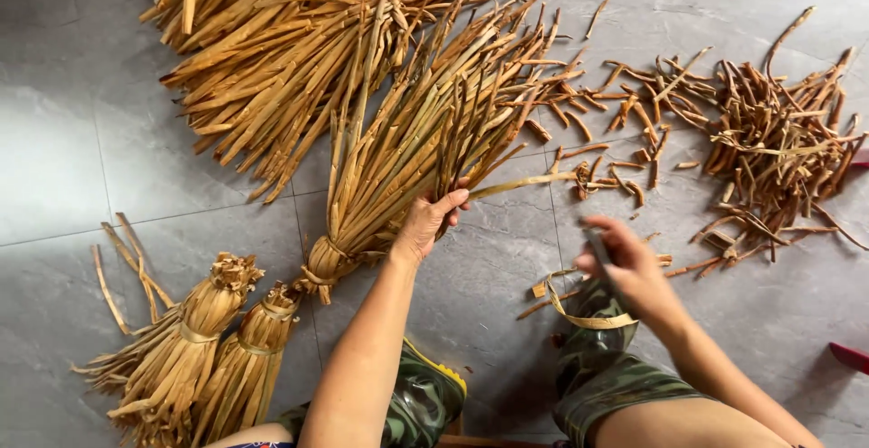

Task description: Bundling and trimming dried plant stalks using scissors and thin plant strips for binding.

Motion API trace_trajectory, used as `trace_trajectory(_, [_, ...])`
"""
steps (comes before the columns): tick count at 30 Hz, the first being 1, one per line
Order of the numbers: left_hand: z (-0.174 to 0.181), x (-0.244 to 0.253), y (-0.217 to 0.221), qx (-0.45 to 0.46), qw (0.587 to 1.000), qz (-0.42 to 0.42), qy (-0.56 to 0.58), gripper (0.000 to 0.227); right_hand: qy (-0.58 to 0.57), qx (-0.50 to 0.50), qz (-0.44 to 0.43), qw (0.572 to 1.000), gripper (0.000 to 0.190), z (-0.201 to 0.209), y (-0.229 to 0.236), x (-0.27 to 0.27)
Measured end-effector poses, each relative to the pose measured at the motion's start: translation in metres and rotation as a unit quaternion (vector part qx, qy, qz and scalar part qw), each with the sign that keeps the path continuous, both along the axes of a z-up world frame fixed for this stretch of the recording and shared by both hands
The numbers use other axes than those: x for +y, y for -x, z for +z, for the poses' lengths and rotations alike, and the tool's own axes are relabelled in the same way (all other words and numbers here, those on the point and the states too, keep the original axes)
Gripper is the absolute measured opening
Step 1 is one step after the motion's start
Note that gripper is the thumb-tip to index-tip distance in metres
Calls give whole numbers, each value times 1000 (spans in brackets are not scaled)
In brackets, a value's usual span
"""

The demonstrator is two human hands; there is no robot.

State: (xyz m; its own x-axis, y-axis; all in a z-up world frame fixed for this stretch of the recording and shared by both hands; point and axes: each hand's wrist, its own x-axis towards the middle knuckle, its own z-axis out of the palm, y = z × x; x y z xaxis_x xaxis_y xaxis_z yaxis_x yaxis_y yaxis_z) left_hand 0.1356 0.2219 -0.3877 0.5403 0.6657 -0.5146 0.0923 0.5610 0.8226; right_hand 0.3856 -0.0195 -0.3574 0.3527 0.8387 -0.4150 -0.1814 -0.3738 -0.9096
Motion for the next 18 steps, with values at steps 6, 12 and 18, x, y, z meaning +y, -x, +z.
trace_trajectory(6, [-2,-3,0,1,1000,0,15,26,131,-24,116,984,62,1,22,34])
trace_trajectory(12, [-20,-10,6,13,999,-42,7,26,83,34,92,992,63,-5,24,45])
trace_trajectory(18, [-19,-14,2,42,992,-121,17,34,159,55,29,985,50,-17,35,37])
